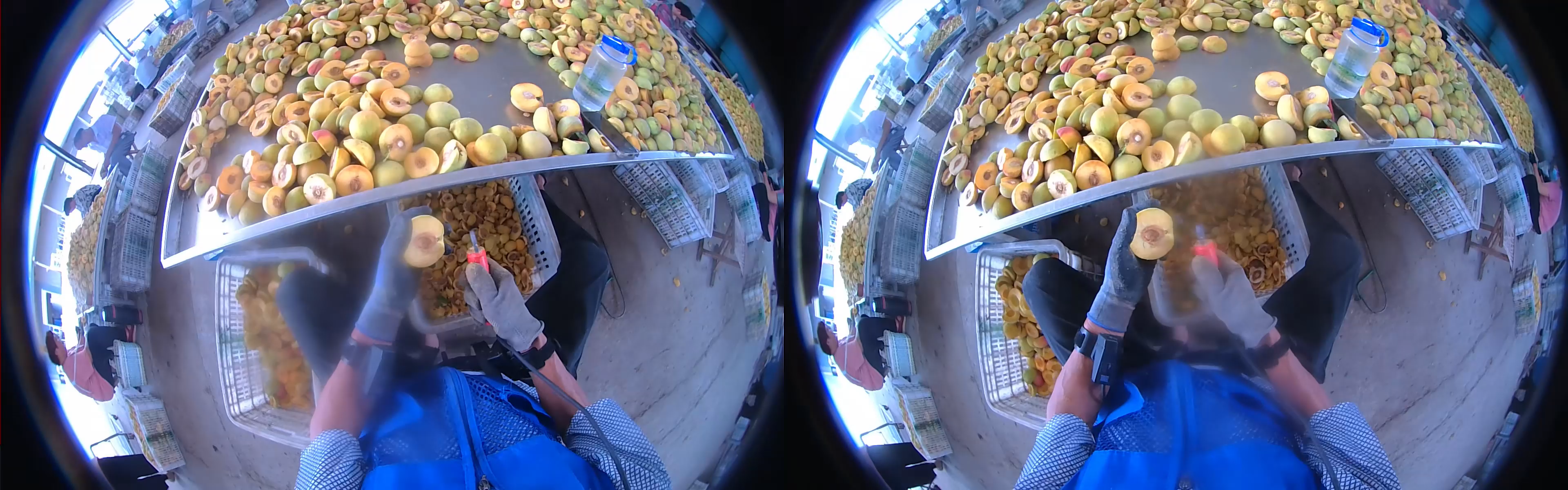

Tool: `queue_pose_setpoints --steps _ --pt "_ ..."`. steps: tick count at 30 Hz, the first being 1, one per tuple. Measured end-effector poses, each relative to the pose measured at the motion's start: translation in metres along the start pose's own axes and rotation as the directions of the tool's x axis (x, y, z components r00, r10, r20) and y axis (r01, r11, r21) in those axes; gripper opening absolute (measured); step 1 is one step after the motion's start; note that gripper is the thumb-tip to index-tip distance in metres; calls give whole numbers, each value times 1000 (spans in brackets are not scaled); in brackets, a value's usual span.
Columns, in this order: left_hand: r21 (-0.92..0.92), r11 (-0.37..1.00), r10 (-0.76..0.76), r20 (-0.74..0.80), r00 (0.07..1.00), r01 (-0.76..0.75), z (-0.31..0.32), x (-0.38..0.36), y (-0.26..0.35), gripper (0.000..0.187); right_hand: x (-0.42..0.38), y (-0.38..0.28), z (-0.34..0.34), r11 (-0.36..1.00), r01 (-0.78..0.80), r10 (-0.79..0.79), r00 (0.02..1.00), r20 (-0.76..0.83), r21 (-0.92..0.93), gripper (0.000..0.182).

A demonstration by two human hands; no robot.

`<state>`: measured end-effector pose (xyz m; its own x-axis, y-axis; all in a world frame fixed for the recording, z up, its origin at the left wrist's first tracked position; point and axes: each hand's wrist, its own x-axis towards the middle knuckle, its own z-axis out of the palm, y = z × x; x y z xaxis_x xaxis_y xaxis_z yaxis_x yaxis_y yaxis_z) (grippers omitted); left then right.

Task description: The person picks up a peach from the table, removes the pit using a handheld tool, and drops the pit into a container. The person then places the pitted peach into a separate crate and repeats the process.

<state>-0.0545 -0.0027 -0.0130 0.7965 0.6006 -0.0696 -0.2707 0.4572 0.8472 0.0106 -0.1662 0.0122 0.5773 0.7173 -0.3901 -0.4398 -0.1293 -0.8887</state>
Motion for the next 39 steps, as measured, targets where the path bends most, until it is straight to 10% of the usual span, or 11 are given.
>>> queue_pose_setpoints --steps 3,6,7,9,12,28,31,35,39 --pt "375 900 216 62 974 -223 -4 2 -12 27 9 13 4 891 324 -322 945 59 -320 29" --pt "788 349 481 314 819 -507 13 -3 -1 24 16 23 12 802 376 -409 912 33 -464 31" --pt "788 350 480 313 820 -506 16 -4 -5 24 16 23 14 802 375 -407 913 33 -465 31" --pt "334 915 251 -33 968 -226 20 -4 -15 22 16 24 17 785 267 -364 929 -67 -559 32" --pt "182 977 138 -148 979 -110 14 2 -27 18 19 34 20 753 224 -370 922 -117 -618 31" --pt "96 995 12 -101 995 -3 22 0 -9 18 23 48 25 832 96 -197 972 -129 -547 38" --pt "122 991 -44 -121 992 59 23 0 -9 19 26 57 28 751 250 -387 917 -100 -612 28" --pt "218 974 98 -147 984 -65 23 -2 -11 19 20 45 32 891 226 -266 963 -51 -393 26" --pt "362 927 -112 16 994 98 10 8 0 20 1 3 46 983 -55 52 998 -18 -178 27"
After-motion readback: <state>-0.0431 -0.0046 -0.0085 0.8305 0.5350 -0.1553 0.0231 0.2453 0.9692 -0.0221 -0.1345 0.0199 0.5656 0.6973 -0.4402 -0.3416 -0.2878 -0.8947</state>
